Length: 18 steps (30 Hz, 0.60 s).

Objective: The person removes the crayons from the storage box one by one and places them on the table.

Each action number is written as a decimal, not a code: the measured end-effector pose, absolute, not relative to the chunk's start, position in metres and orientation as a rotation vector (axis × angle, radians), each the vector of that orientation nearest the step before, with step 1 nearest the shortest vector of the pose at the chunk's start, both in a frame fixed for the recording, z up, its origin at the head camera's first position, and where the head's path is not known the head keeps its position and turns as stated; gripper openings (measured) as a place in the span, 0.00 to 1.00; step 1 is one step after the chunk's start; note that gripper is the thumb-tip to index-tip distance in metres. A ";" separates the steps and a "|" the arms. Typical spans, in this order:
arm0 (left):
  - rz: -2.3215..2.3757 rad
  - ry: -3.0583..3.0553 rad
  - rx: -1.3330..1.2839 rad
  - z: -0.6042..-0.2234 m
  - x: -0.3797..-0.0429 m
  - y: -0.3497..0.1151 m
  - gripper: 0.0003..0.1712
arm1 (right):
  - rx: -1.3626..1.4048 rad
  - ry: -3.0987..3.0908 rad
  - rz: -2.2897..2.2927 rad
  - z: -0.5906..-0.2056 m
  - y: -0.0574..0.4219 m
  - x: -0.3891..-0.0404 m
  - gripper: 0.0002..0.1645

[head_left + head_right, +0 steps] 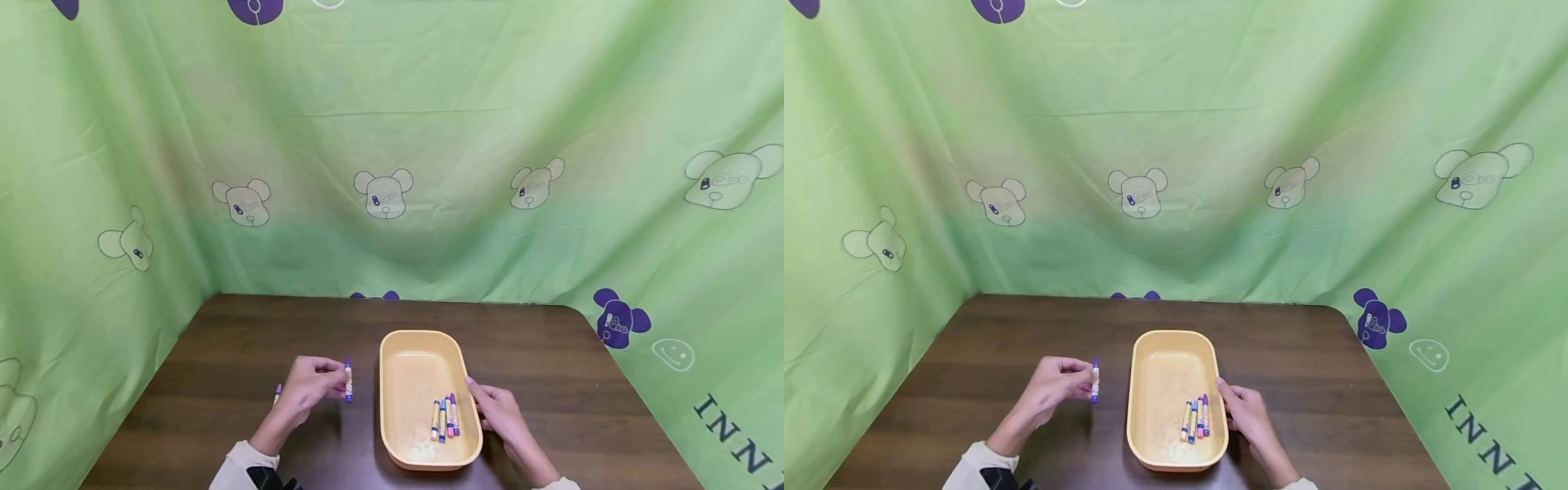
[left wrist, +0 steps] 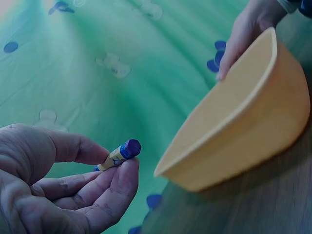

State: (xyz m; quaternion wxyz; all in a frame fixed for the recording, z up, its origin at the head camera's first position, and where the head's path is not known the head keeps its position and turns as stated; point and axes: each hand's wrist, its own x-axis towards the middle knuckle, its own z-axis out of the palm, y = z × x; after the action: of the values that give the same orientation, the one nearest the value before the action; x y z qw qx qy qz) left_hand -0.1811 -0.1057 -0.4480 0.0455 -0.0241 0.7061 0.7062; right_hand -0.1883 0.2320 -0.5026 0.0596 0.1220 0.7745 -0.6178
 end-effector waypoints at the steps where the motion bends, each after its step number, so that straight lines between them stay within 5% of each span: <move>1: 2.158 2.156 -0.091 -0.449 -0.181 -0.111 0.14 | 0.366 2.345 -1.868 -0.503 0.232 -0.189 0.31; 18: 2.108 2.197 -0.331 -0.469 -0.178 -0.172 0.11 | 0.371 2.355 -1.799 -0.497 0.230 -0.192 0.34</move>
State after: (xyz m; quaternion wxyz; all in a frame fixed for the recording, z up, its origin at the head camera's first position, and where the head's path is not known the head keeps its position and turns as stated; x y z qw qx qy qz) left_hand -0.1783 -0.1725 -0.4693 0.0393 -0.1079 0.7168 0.6878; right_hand -0.1916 0.2302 -0.4973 0.0774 0.1237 0.7861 -0.6007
